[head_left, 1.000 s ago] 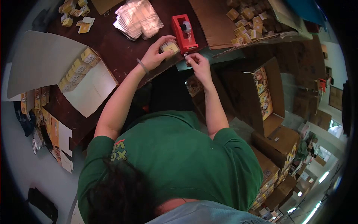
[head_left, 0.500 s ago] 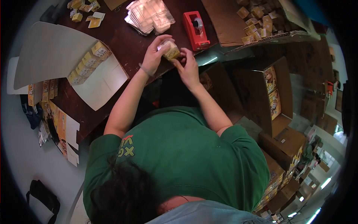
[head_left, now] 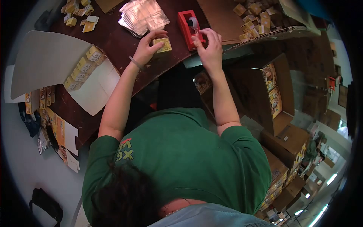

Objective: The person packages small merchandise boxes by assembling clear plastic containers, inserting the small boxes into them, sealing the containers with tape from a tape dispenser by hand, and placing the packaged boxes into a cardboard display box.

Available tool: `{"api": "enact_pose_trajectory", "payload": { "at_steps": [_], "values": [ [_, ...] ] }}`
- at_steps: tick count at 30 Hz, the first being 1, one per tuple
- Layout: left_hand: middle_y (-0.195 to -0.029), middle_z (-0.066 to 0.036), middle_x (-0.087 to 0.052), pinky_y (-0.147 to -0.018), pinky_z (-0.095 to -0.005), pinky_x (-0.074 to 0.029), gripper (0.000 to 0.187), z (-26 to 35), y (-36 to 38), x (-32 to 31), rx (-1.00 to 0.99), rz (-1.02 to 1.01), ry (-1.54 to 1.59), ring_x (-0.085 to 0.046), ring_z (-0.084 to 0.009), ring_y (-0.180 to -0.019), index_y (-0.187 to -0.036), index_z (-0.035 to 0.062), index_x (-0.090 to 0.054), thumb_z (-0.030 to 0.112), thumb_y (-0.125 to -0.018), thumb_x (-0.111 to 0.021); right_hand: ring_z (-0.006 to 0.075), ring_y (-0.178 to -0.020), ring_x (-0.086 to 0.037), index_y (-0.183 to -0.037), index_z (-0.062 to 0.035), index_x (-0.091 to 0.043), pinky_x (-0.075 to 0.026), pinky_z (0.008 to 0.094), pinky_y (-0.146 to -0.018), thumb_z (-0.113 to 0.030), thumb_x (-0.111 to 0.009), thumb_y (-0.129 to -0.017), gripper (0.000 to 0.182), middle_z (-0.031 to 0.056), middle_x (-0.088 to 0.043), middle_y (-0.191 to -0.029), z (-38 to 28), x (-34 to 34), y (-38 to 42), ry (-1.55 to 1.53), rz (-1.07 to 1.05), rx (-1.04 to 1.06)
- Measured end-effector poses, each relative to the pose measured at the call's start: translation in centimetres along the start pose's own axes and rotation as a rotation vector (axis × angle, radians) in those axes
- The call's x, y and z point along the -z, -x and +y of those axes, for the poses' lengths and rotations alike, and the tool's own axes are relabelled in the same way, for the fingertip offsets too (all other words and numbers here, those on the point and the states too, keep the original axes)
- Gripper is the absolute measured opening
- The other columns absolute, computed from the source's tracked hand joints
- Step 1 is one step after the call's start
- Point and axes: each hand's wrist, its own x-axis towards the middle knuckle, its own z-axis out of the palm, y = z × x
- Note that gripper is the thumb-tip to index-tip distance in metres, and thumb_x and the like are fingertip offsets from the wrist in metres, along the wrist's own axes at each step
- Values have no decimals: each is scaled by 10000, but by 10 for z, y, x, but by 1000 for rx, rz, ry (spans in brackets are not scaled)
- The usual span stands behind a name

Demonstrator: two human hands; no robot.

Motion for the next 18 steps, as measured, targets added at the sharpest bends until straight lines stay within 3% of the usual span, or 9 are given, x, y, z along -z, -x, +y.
{"api": "enact_pose_trajectory", "payload": {
  "at_steps": [2, 5, 6, 9, 12, 13, 16, 17, 18],
  "values": [
    [-1164, -67, -643, -971, -301, -464, 397, -11, -1, -13, -4, 24, 170, -593, -150, -1088, -1260, 35, -572, 121, -875, -615, 281, -1036, -571, -947, -41, -698, -453, 390, -917, -273, -747, -836, 261, 111, -634, -1119, 40, -10, 2, 61, -97, -101],
    [-1179, -70, -642, -970, -292, -464, 372, -23, -12, -46, -53, -16, 118, -591, -147, -1088, -1255, 32, -583, 136, -898, -595, 178, -917, -617, -906, -19, -717, -492, 325, -813, -176, -720, -875, 161, 81, -634, -1116, 48, -15, -1, -389, -137, -302],
    [-1210, -78, -635, -989, -302, -458, 376, -22, -18, -54, -81, -67, 111, -587, -147, -1104, -1270, 27, -580, 146, -914, -593, 133, -857, -624, -900, -7, -715, -492, 291, -769, -146, -719, -876, 141, 66, -628, -1089, 51, -19, -1, -381, -100, -245],
    [-1308, -87, -589, -1039, -317, -417, 450, -14, -35, -53, -1, -276, 99, -548, -158, -1184, -1323, 5, -536, 226, -934, -583, 250, -888, -635, -855, -16, -713, -498, 344, -794, -164, -741, -834, 153, 101, -651, -1022, 48, -21, 0, -315, 6, -229],
    [-1278, -88, -612, -1031, -318, -431, 395, -17, -40, -49, -48, -280, 18, -555, -148, -1175, -1297, 18, -561, 183, -938, -577, 262, -899, -630, -880, -12, -705, -496, 349, -791, -146, -729, -841, 141, 117, -644, -1033, 24, -8, 9, -70, 167, -2],
    [-1252, -91, -628, -1015, -315, -446, 375, -18, -39, -49, -60, -270, 1, -567, -142, -1155, -1285, 25, -572, 160, -935, -580, 220, -851, -639, -894, 7, -687, -503, 327, -748, -116, -697, -877, 124, 101, -663, -982, 13, -2, 14, -141, 148, -46],
    [-1229, -80, -637, -1002, -303, -447, 356, -20, -37, -50, -96, -252, 0, -571, -134, -1136, -1278, 27, -578, 150, -943, -570, 144, -791, -633, -907, 20, -671, -504, 277, -702, -95, -659, -921, 116, 63, -674, -901, 29, -12, 37, -617, -84, -470],
    [-1222, -74, -639, -996, -300, -448, 351, -21, -34, -52, -69, -243, 15, -574, -132, -1127, -1274, 29, -580, 150, -944, -570, 88, -768, -621, -944, 22, -666, -512, 238, -703, -90, -631, -951, 117, 30, -668, -846, 46, -23, 43, -732, -143, -550],
    [-1214, -67, -640, -990, -297, -449, 346, -21, -32, -54, -48, -233, 26, -576, -129, -1117, -1270, 31, -583, 149, -944, -569, 90, -767, -617, -965, 14, -663, -513, 242, -709, -102, -633, -952, 120, 26, -659, -838, 52, -25, 52, -797, -135, -569]
  ]
}}
